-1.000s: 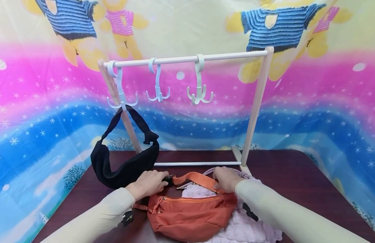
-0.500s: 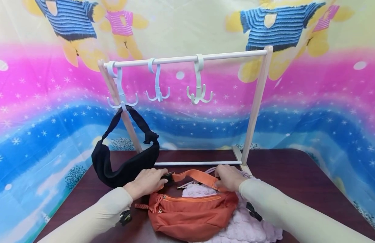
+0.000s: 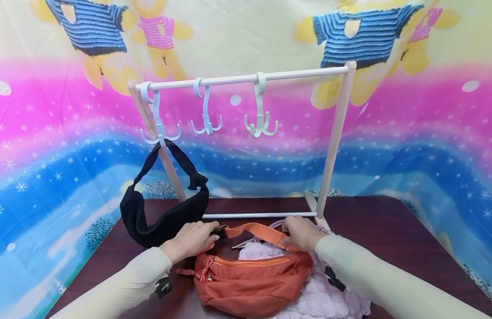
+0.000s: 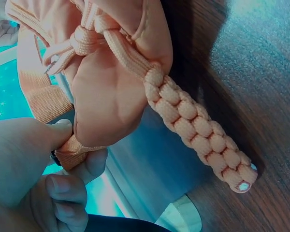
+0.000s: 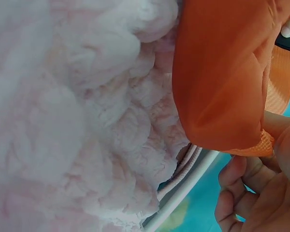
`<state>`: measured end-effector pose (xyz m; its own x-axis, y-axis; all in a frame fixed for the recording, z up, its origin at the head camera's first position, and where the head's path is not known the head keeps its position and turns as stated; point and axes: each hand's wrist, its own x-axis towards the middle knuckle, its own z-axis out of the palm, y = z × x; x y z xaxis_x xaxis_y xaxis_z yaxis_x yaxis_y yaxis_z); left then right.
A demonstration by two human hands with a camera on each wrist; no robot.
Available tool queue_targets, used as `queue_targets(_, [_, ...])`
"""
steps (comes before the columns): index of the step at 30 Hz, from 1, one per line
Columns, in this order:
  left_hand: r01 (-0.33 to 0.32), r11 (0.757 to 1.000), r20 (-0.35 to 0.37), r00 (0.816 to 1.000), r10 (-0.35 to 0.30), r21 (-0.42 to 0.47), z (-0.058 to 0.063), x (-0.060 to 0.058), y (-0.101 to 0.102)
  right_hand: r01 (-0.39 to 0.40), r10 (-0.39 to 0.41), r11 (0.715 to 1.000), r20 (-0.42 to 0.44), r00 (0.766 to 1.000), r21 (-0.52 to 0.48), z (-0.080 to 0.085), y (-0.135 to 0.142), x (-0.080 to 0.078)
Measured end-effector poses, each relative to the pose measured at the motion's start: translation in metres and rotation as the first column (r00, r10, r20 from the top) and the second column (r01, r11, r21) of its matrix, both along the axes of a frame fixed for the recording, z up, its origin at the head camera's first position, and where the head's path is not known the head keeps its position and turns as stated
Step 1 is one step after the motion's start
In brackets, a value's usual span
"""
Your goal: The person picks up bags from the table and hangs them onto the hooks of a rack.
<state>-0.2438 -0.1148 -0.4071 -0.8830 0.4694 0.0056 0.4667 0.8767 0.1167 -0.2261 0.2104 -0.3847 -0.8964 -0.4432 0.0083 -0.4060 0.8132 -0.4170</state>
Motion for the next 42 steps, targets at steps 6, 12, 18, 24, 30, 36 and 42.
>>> queue_targets(6, [0.005,1.0,-0.003,1.0,-0.005,0.003,0.002,0.002,-0.001,0.005,-0.005,1.0,-0.007,1.0,0.003,0.002,0.001,0.001])
queue_targets(12, [-0.01,1.0,-0.029,1.0,0.01,-0.001,0.005,0.006,0.001,0.019,-0.018,1.0,-0.031,0.999,0.012,0.005,0.001,0.002])
queue_targets(18, [-0.021,1.0,-0.045,0.999,0.02,-0.015,0.008,0.008,0.001,0.005,-0.005,1.0,-0.041,0.999,-0.001,0.01,0.002,0.004])
queue_targets(24, [-0.002,1.0,-0.034,0.999,0.002,0.009,0.012,0.008,-0.001,0.011,-0.011,1.0,-0.052,0.999,0.0,0.015,0.002,0.004])
queue_targets(30, [0.002,0.999,-0.025,1.0,-0.001,0.042,0.018,0.006,-0.003,0.016,-0.016,1.0,-0.059,0.998,-0.011,0.02,0.004,0.003])
queue_targets(36, [-0.002,0.999,-0.045,0.999,0.004,0.039,0.024,0.007,-0.004,0.021,-0.022,1.0,-0.064,0.998,-0.006,0.023,0.006,0.001])
queue_targets(42, [0.003,0.998,-0.055,0.998,0.001,0.068,0.03,0.008,-0.005,0.041,-0.041,0.999,-0.072,0.997,0.006,0.027,0.005,0.0])
